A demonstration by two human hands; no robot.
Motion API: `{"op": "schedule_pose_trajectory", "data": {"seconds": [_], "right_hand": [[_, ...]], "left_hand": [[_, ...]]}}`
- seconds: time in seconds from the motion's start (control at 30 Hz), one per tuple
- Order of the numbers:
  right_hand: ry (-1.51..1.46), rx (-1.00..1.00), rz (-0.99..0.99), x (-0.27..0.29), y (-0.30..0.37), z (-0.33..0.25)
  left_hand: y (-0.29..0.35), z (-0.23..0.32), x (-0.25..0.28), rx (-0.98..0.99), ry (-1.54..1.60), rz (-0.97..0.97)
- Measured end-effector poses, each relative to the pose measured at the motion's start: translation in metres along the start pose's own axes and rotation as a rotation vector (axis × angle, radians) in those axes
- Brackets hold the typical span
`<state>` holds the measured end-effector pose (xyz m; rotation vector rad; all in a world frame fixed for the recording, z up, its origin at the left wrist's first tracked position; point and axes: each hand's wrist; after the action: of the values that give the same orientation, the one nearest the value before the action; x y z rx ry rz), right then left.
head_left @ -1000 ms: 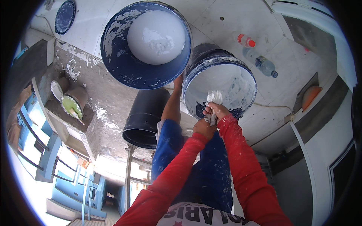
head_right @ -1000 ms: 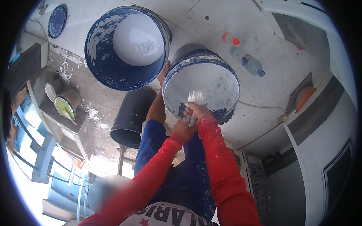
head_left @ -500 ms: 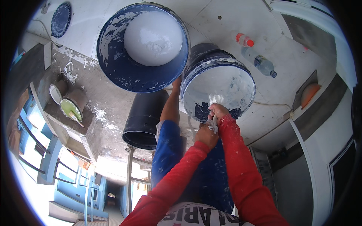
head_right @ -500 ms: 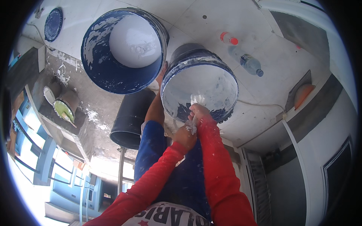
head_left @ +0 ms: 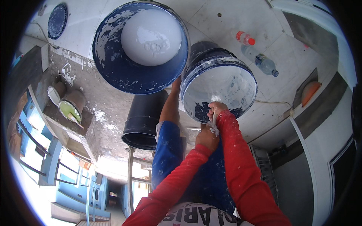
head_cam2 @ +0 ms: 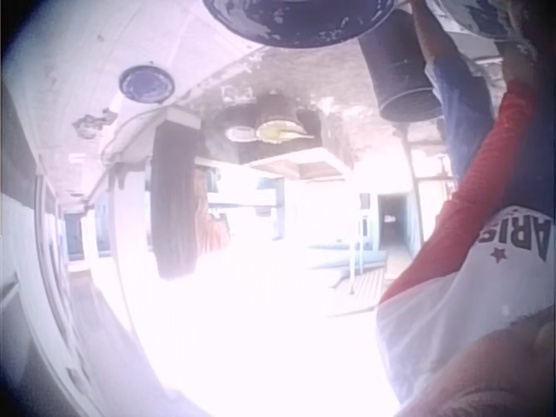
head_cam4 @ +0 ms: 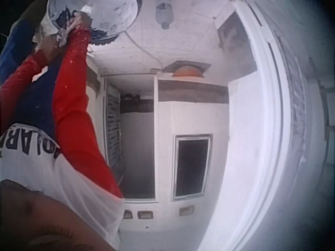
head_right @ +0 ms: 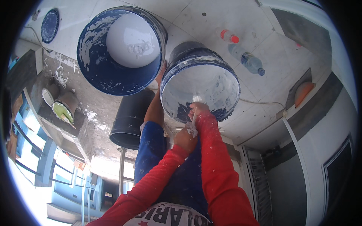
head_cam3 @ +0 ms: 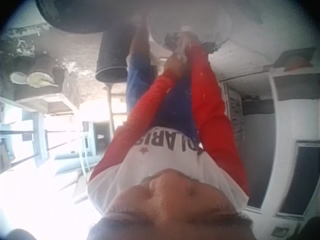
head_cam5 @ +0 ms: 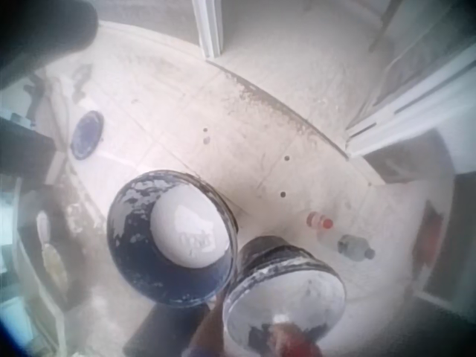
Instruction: The person mixes white paint in a bucket using a stick, then pours it into another bucket. They wipe paint residue from a surface and their hands, and add water from a bottle to the paint mixture.
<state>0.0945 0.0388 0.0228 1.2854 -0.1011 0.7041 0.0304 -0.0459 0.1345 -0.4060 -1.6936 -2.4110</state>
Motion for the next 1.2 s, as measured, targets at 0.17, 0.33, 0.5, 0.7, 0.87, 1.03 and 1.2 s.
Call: {"op": "schedule_pose_trajectory", "data": {"seconds": [0.17,0.33,0.5,0.7,0.87,1.03,1.2], "right_hand": [[0.050,0.030,0.008,-0.001,-0.002,-0.002],[0.066,0.024,-0.032,0.000,-0.019,0.000],[0.021,0.011,-0.074,0.001,-0.017,-0.004],[-0.201,-0.176,-0.341,0.019,0.004,-0.011],[-0.488,-0.078,-0.342,0.021,0.034,0.012],[-0.453,0.064,-0.189,0.011,0.019,0.021],[-0.333,0.221,-0.133,0.007,0.011,0.023]], "left_hand": [[0.003,-0.010,-0.014,-0.024,0.024,0.045],[0.007,-0.006,-0.017,-0.076,0.019,0.164],[-0.002,-0.012,-0.017,-0.069,0.071,0.139],[-0.009,-0.021,-0.032,-0.014,0.322,0.292],[-0.013,-0.027,-0.041,-0.082,0.335,0.440],[-0.010,-0.024,-0.042,0.029,0.243,0.284],[-0.005,-0.028,-0.036,-0.019,0.120,0.205]]}}
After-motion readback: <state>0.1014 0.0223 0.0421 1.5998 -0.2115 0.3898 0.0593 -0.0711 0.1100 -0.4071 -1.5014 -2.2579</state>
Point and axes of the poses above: each hand's wrist, its own y-axis away from the middle knuckle, its own x-axis out of the back of the hand, z = x × y, and after that the axes turned 13 degrees about z, right-handed
